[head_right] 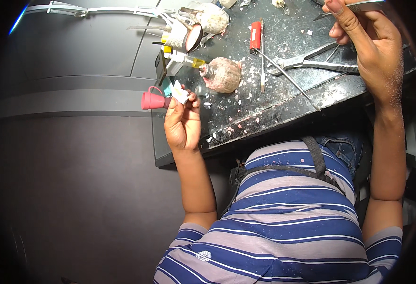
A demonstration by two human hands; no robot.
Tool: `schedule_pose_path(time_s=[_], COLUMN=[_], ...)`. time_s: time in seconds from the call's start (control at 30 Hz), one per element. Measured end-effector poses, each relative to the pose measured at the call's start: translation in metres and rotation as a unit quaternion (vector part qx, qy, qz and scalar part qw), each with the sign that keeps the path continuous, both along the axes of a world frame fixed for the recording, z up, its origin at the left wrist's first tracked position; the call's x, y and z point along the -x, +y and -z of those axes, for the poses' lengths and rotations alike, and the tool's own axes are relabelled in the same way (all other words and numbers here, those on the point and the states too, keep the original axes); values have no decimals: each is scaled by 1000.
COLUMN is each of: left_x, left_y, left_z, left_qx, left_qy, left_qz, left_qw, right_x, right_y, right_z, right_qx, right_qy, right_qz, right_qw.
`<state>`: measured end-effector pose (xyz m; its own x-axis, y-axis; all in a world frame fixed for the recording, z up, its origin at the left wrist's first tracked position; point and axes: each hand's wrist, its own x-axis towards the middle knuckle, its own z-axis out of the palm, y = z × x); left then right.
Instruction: The person carves and shapes material on a dental model using a metal spatula tool, holding and turning the model by hand.
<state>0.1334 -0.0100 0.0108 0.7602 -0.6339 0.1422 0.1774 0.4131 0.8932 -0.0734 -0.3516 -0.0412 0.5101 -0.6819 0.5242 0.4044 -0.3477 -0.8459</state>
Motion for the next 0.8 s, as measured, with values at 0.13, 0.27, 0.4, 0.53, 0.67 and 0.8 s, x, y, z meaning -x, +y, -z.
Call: schedule_pose_path(time_s=[0.13,0.27,0.4,0.53,0.67,0.8], left_x=[-18,-35,-38,-36,-34,-30], left_y=[-5,-18,-30,-38,-41,-45], left_z=[2,2,-3,-8,-9,-10], left_qx=[-22,-61,-83,-121,-129,-151], left_qy=[8,-10,-28,-69,-96,-123], left_qz=[-1,-45,-65,-49,-51,-89], left_qw=[1000,997,994,989,986,977], right_x=[0,1,0,1,0,0], right_y=[0,1,4,4,2,2], right_z=[-2,-3,-6,-6,-5,-4], right_qx=[1,5,-5,-17,-2,7], right_qy=[1,-5,-10,-19,-19,-23], right_qz=[-5,-6,-14,-16,-22,-20], right_qw=[1000,1000,1000,1000,1000,1000])
